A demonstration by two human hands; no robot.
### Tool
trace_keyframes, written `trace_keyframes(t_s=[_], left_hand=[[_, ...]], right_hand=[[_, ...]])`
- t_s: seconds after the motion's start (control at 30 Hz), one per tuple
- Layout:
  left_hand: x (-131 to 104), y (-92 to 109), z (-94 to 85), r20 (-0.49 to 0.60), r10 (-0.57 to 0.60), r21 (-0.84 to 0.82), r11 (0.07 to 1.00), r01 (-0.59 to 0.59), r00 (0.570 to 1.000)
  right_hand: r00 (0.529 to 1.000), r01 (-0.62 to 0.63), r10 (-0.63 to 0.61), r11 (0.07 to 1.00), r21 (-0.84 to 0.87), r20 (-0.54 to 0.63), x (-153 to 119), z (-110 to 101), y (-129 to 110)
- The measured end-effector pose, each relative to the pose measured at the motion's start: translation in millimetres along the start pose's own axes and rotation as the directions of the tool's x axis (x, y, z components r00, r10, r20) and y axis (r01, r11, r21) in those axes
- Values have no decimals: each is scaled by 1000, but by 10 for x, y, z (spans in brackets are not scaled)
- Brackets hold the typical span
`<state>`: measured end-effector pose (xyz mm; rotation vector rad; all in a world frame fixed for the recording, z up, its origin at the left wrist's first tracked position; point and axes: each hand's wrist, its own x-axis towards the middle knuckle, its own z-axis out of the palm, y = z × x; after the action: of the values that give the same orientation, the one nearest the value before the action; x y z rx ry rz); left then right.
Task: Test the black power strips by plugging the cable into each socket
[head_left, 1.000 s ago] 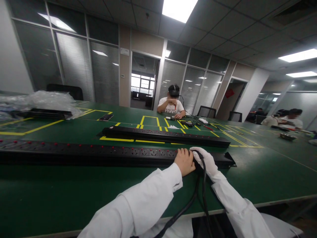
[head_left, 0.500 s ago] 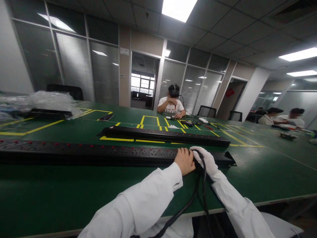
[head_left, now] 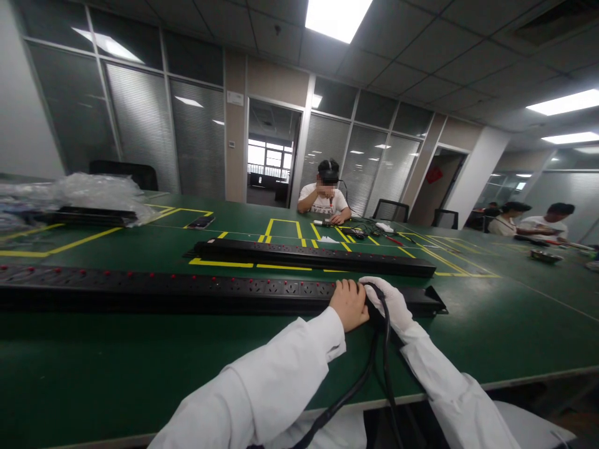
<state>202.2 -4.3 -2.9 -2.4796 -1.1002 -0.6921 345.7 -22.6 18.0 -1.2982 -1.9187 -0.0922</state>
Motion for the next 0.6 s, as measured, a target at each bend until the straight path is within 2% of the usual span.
trace_keyframes(t_s=[0.6], left_hand=[[8,9,17,-37,-29,-3,1000,28,999]], right_hand=[[1000,9,-9,1000,-7,-10,2,18,17]])
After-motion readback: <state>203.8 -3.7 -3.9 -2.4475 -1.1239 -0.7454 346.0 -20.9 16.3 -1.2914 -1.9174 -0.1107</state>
